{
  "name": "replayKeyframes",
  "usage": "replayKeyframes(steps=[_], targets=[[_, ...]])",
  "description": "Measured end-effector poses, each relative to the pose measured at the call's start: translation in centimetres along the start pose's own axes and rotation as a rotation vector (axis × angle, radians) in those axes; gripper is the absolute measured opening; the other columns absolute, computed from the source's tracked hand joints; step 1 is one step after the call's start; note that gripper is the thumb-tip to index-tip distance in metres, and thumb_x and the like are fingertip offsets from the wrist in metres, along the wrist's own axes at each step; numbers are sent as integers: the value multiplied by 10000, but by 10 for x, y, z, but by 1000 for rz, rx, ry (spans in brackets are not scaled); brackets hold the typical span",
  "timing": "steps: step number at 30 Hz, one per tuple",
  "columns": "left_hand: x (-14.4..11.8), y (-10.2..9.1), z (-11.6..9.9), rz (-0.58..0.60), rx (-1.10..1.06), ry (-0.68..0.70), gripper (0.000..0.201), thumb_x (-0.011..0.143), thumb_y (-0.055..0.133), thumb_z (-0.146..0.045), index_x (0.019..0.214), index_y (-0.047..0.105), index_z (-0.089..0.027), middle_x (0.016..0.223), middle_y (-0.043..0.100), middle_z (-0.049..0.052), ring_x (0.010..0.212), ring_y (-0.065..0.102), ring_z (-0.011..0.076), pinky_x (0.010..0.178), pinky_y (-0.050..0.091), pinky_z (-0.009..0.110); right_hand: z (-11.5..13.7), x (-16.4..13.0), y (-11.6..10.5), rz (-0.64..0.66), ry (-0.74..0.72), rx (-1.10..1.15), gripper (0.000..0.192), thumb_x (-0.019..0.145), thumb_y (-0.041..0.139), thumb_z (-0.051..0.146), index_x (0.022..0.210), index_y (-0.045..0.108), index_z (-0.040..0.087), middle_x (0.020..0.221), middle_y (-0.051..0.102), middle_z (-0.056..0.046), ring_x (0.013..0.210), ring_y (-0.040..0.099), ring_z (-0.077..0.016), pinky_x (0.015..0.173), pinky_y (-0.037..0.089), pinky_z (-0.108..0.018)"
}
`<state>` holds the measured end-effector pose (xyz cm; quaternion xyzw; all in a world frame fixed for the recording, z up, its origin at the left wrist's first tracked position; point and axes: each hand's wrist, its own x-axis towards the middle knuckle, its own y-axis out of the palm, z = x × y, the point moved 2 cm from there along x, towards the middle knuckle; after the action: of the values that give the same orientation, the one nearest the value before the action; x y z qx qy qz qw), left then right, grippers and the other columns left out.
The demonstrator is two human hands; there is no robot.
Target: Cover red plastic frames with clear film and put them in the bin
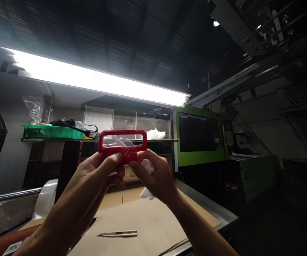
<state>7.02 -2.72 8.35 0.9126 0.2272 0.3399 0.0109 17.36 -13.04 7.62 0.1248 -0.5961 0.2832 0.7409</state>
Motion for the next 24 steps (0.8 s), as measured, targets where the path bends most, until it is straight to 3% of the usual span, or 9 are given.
replayKeyframes(steps=[10,16,21,24], targets=[[-3,-5,27,-99,-68,-115,371,618,745,-517,733,613,-190,573,484,-33,505,390,91,369,372,152,-7,-15,10,50,-60,-204,98,818,594,203,736,540,203,641,496,42,563,415,-93,574,366,-244],[-7,-12,36,-51,-151,-120,351,678,680,-535,819,646,-215,700,570,-5,556,428,116,366,379,167,-14,-22,14,66,-48,-255,158,853,552,296,727,513,208,638,501,34,565,413,-101,575,364,-251],[-11,-27,44,24,149,-48,373,592,793,-340,941,679,-271,810,681,20,591,572,165,536,513,242,-21,-31,12,58,100,-66,173,836,580,317,723,522,200,621,477,37,523,379,-88,507,326,-236],[-4,-58,44,61,296,39,310,491,842,-165,764,718,-242,675,677,1,508,557,141,499,478,190,-27,-37,6,49,313,230,185,830,597,366,764,529,206,546,449,64,443,331,-66,422,266,-209]])
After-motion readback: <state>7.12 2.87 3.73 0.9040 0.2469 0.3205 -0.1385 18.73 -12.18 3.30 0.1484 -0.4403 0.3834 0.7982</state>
